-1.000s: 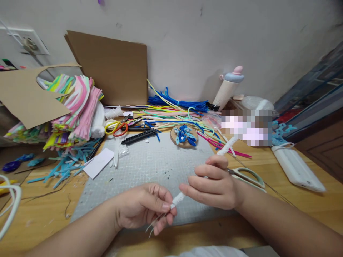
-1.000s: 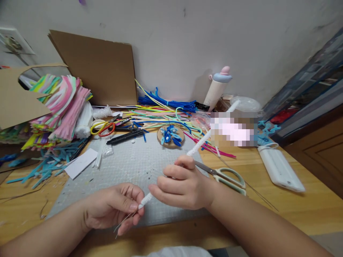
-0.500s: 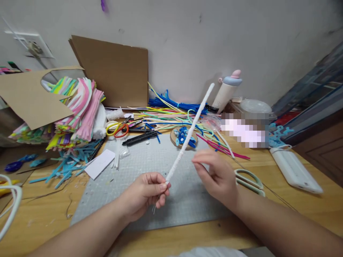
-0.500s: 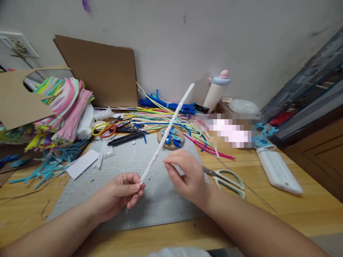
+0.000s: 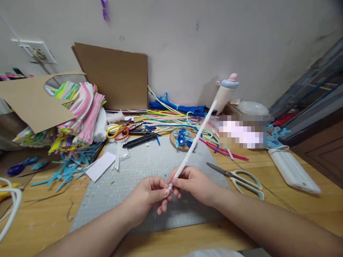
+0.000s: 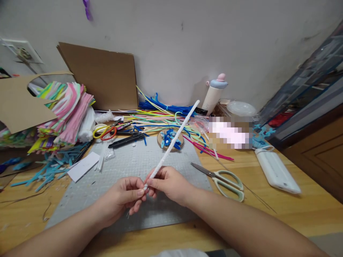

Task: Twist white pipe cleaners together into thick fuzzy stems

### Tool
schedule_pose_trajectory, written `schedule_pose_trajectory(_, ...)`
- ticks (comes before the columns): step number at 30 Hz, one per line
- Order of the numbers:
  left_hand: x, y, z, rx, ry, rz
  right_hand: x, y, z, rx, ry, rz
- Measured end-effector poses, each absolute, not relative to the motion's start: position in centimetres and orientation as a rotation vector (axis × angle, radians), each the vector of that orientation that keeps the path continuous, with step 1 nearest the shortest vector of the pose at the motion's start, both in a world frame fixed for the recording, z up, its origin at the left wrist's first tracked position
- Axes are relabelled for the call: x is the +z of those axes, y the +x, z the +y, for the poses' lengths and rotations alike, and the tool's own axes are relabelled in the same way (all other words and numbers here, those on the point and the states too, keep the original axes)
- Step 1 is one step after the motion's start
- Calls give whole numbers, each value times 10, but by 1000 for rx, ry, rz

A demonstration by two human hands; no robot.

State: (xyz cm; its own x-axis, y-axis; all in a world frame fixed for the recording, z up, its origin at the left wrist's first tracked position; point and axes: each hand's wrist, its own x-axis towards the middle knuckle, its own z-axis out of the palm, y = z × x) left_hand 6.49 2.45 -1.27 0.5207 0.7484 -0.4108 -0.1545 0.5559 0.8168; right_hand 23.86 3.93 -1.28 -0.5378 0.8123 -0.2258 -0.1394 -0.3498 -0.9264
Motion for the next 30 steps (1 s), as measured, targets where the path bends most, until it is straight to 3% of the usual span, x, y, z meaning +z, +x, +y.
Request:
schedule_pose_trajectory(8,-15,63,28,649,1046,1082,-7,251,51,1582,-1012,-1115)
schedule_pose_trajectory(15,-19,63,27,647,1067,1083,-11,254,52,1801,-953,-948)
schedule_pose_trajectory(30,-17,65,30,619,1033,1075,-15,254,53,1789,-919,-923)
